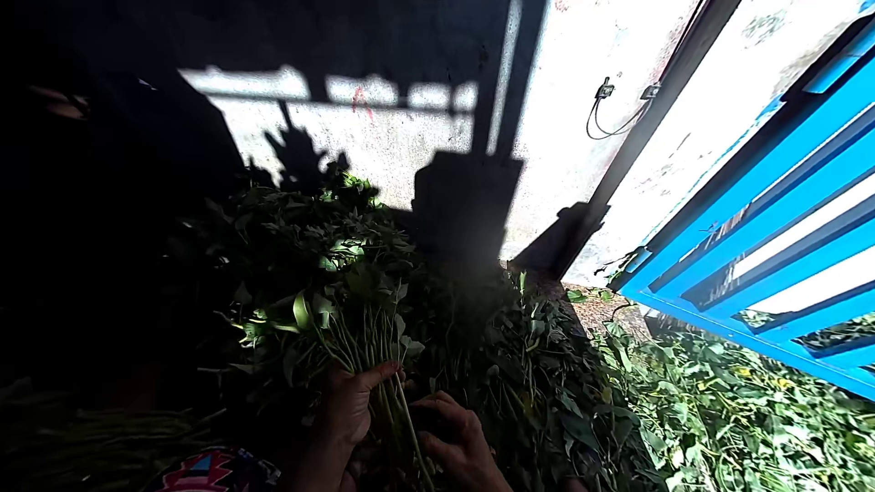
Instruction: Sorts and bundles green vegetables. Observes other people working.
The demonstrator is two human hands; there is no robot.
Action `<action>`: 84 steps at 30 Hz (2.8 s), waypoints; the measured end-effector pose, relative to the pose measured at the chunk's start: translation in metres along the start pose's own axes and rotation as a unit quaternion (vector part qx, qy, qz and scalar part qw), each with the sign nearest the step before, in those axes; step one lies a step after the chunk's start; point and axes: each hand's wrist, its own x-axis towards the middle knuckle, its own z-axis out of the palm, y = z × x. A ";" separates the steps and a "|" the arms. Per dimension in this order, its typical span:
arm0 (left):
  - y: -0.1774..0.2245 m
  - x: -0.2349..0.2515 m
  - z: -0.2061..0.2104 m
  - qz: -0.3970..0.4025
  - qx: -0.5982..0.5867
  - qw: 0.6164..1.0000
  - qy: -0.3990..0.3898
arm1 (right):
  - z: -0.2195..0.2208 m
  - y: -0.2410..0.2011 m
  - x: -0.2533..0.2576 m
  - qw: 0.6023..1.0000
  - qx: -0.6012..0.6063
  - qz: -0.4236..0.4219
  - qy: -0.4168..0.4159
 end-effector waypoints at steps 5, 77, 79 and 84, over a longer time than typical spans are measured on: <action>-0.003 0.000 0.001 -0.004 -0.008 1.000 0.017 | 0.002 -0.003 0.000 0.999 0.024 0.031 0.008; -0.012 -0.011 0.015 0.051 0.074 0.996 0.007 | -0.059 0.045 -0.028 0.893 0.259 0.256 0.264; -0.017 -0.009 0.016 0.044 0.086 0.995 0.013 | -0.042 0.042 -0.028 0.904 0.262 0.256 0.220; -0.030 0.000 0.012 0.045 0.128 0.990 0.029 | -0.011 0.034 -0.020 0.943 0.228 0.222 0.100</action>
